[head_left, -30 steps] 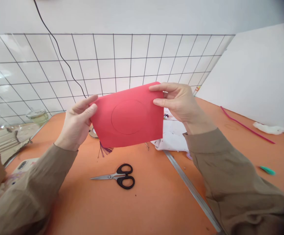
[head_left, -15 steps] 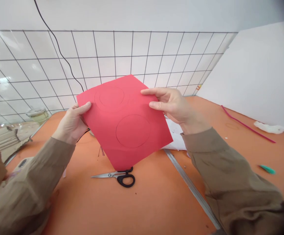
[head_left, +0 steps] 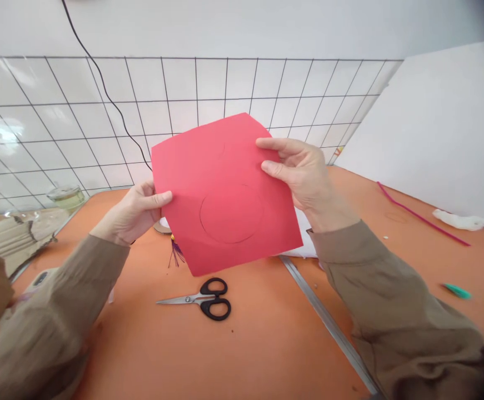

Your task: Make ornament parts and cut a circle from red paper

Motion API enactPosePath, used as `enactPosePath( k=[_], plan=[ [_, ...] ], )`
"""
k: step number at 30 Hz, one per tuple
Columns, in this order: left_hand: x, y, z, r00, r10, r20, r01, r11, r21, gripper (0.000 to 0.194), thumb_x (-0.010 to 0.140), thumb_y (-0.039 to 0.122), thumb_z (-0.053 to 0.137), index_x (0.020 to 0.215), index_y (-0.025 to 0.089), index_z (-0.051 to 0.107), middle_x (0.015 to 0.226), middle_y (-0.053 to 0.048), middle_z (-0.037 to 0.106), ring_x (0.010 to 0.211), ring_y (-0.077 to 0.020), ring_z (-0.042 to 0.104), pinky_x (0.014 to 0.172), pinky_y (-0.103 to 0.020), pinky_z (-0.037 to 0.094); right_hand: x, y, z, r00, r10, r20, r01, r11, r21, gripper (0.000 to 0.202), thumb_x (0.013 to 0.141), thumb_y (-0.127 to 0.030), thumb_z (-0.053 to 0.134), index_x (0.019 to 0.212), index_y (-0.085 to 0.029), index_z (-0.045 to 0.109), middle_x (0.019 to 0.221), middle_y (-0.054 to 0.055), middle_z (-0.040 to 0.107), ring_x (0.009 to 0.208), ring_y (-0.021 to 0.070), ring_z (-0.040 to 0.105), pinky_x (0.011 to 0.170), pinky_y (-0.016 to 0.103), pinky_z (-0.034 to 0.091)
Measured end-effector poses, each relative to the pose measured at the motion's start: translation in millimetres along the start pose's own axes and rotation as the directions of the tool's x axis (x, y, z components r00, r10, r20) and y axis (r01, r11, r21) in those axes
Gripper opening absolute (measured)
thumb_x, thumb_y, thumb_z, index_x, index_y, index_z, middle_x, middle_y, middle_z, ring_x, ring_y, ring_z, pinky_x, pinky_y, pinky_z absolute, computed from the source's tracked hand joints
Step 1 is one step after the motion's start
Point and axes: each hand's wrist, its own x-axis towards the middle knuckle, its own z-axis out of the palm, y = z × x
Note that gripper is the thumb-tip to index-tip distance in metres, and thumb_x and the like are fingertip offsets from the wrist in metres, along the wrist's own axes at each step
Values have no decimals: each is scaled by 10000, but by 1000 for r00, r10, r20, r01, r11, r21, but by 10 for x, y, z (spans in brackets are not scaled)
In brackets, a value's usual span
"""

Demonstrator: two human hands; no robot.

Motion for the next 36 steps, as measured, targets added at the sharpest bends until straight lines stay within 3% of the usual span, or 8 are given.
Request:
enactPosePath(
  k=[4,9,17,24,29,31,34,36],
  plan=[
    [35,-41,24,997,19,-81,-21,1000,-14,234,719,161,798,952,155,772,862,-76,775,720,-174,701,706,-268,589,11,5,-33,999,50,-16,-50,999,15,222,696,-319,830,908,-323,761,1007,7,764,1029,272,704,920,482,600],
    [39,-55,61,960,145,-239,-151,988,-6,246,717,121,789,960,135,758,865,-65,773,762,-144,693,678,-211,557,-13,-37,-70,976,156,153,-148,987,-61,352,693,-245,823,1022,-351,754,1109,-1,746,1088,281,683,895,462,619],
    [-17,-10,118,988,56,-147,-62,997,-36,187,749,295,802,865,152,768,813,-89,749,689,-176,688,584,-236,570,-26,-84,-17,989,108,104,-98,990,-103,331,740,-181,755,1017,-362,746,1237,-32,692,1200,280,622,989,472,577],
    [-54,25,165,965,197,-173,-170,972,161,219,728,208,800,934,152,751,778,-79,741,720,-238,718,595,-306,595,-14,-95,-33,991,123,57,-114,984,-136,455,708,-240,782,1140,-356,696,1341,-28,632,1193,299,622,928,476,601],
    [-28,18,134,936,267,-231,-230,957,175,287,699,192,815,978,173,750,972,-78,765,884,-254,720,689,-308,606,-11,-75,-48,986,128,108,-110,981,-158,406,753,-221,735,1143,-322,691,1241,15,685,1150,289,646,963,508,573],
    [-21,26,125,925,287,-250,-251,954,166,296,700,192,816,988,182,750,1019,-65,765,914,-243,711,711,-299,604,-7,-91,-45,993,105,55,-86,958,-275,432,766,-206,718,1181,-316,667,1420,27,559,1280,308,553,1038,546,510],
    [-15,49,110,918,297,-263,-266,952,149,279,701,175,813,971,209,752,1008,-18,768,922,-219,693,745,-295,599,1,-117,-45,997,-21,-76,-27,820,-572,620,762,-160,722,1342,-294,549,1648,25,163,1511,341,165,1198,576,279],
    [-13,60,97,911,313,-268,-284,948,142,280,700,156,812,964,228,752,995,14,767,931,-207,682,776,-300,594,6,-112,-47,986,-121,-116,2,699,-715,680,771,-122,703,1403,-247,487,1653,67,135,1530,331,18,1242,561,133]
  ],
)
